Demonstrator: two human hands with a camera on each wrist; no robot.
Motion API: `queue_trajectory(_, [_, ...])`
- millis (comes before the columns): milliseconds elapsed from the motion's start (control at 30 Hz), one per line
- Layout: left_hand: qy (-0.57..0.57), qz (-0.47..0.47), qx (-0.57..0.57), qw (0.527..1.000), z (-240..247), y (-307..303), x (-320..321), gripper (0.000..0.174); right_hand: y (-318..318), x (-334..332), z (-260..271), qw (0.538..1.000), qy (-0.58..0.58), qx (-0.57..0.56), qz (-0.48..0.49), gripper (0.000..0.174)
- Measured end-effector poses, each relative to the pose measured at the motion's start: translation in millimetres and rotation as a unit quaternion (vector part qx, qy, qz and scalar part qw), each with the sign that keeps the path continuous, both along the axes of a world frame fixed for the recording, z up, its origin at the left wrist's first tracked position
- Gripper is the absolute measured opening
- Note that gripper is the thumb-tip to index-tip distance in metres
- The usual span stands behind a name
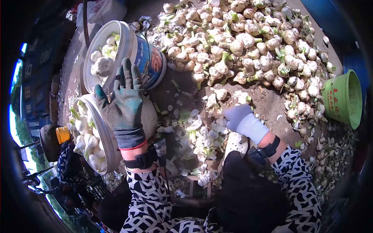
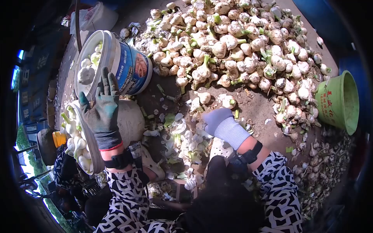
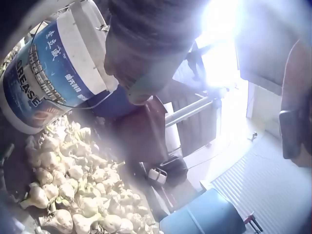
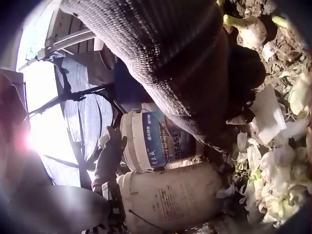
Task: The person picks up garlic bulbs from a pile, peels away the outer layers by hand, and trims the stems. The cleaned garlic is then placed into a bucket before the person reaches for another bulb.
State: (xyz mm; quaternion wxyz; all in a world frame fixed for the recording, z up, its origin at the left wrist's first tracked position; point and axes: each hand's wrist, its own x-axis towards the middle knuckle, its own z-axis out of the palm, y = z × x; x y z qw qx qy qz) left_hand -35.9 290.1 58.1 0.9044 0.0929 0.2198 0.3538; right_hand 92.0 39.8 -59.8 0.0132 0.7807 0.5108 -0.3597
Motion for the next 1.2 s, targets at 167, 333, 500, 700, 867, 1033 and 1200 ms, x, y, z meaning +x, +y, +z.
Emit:
queue_trajectory(167, [0.24, -0.161, 0.18, 0.94, -76, -61, -10, 0.05, 47, 33, -71, 0.993, -0.051, 0.0, -0.111, 0.035])
queue_trajectory(333, [0.496, -0.231, 0.597, 0.587, -134, -139, -14, 0.073, 26, -5, -77, 0.708, 0.442, 0.334, -0.438, 0.038])
queue_trajectory(500, [0.429, -0.139, 0.534, 0.715, -118, -150, 0, 0.073, 19, -21, -4, 0.582, 0.574, 0.305, -0.488, 0.037])
queue_trajectory(700, [0.461, -0.107, 0.73, 0.493, -86, -139, -5, 0.068, 24, -4, 29, 0.853, 0.219, 0.317, -0.351, 0.03])
queue_trajectory(867, [0.362, -0.187, 0.589, 0.698, -71, -123, -7, 0.06, 12, -4, 40, 0.797, 0.358, 0.312, -0.373, 0.024])
queue_trajectory(1033, [0.356, -0.293, 0.516, 0.722, -49, -124, -11, 0.059, 4, 0, 43, 0.783, 0.456, 0.248, -0.344, 0.02])
queue_trajectory(1200, [0.392, -0.321, 0.709, 0.49, -107, -86, -23, 0.048, 4, -15, 34, 0.657, 0.667, 0.21, -0.281, 0.028])
